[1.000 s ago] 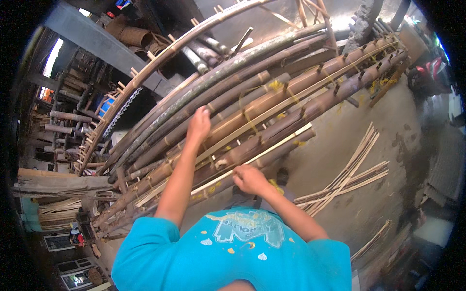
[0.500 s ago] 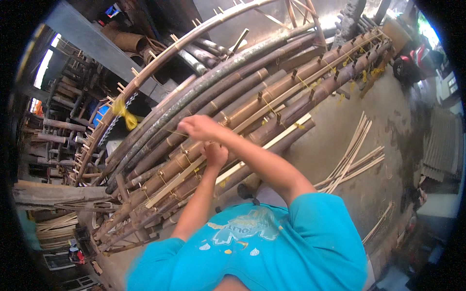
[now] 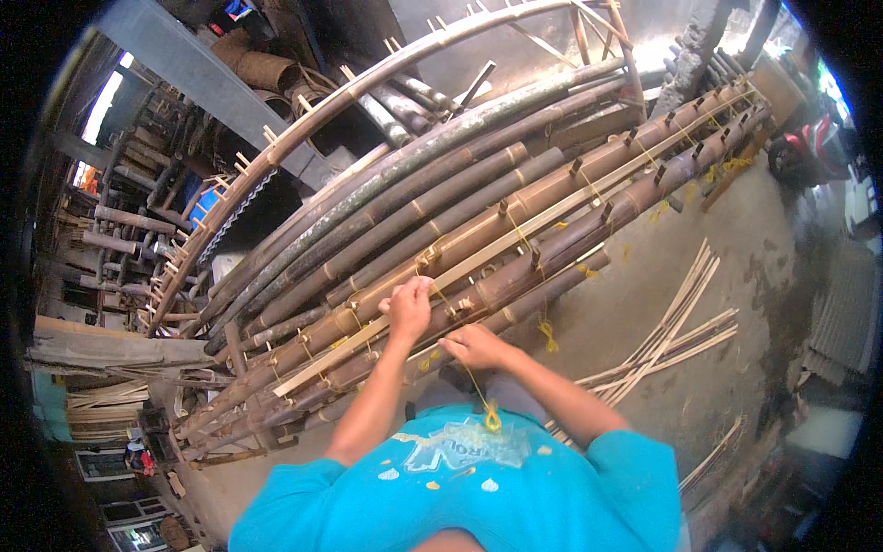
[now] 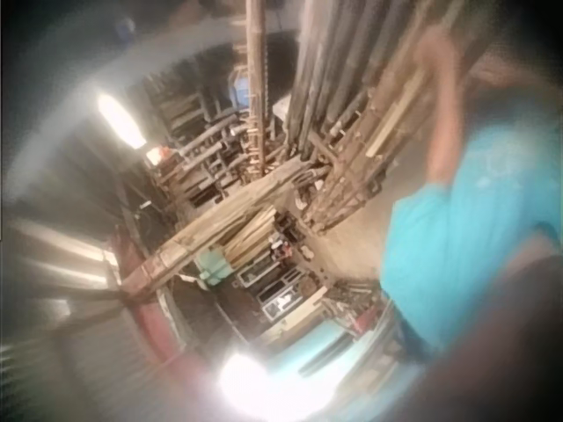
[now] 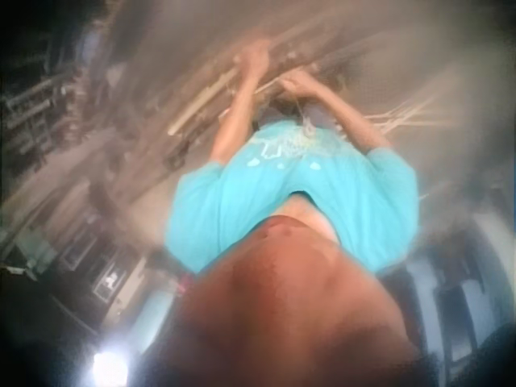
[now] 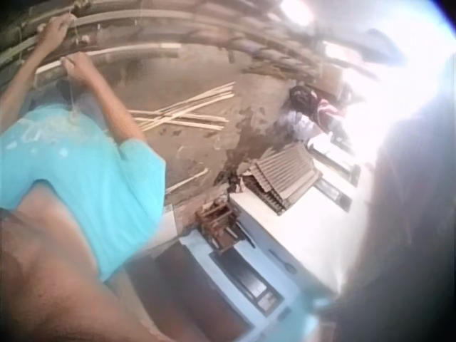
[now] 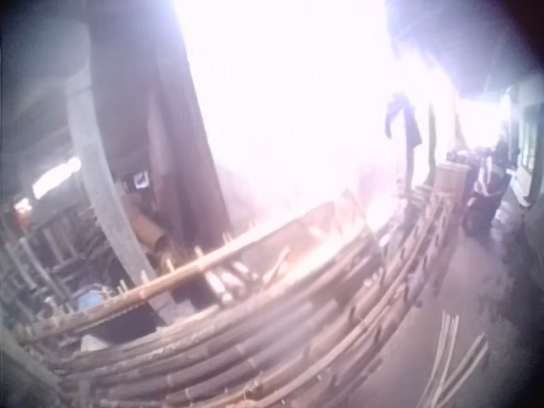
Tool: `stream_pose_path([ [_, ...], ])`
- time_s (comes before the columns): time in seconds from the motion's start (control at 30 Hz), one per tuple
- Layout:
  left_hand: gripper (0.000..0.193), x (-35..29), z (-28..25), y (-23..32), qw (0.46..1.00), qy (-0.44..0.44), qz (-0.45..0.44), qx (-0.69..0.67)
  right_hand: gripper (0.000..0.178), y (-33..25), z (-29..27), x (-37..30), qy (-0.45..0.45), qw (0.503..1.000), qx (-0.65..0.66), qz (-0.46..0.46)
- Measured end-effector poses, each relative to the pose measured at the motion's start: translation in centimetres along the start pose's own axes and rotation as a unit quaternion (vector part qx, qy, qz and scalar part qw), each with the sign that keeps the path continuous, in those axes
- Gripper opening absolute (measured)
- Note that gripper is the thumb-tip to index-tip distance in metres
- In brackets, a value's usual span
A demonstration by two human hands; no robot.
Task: The person repeatedly picks thin bamboo sticks and ties them to a horizontal bamboo rack using yellow plastic ties. They loop and pull the ties to secure each stick in place, working along the length of the rack.
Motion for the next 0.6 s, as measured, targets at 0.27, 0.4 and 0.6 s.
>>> stream_pose_path([
  [0.27, 0.027, 15.2, 0.6, -5.4, 0.981, 0.069, 0.078, -0.162, 0.032, -1.2, 0.8, -1.8, -0.041, 0.971, -0.233, 0.012],
  [0.4, 0.031, 15.8, 2.4, -4.8, 0.999, 0.014, -0.01, -0.051, 0.029, -5.3, -0.1, -1.1, 0.005, 0.987, -0.157, -0.02],
  [0.6, 0.03, 13.7, 1.6, -5.2, 0.998, -0.043, -0.038, -0.017, 0.034, -4.1, 1.7, -2.6, -0.004, 0.98, -0.178, 0.082],
])
Point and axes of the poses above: each hand's wrist, its own x-axis towards the middle knuckle, its own z-axis out of the palm, y = z × x, the point moved 2 cm from there along x, towards the middle knuckle, and after that the axes turned 5 degrees about -y, right-handed, at the moved point
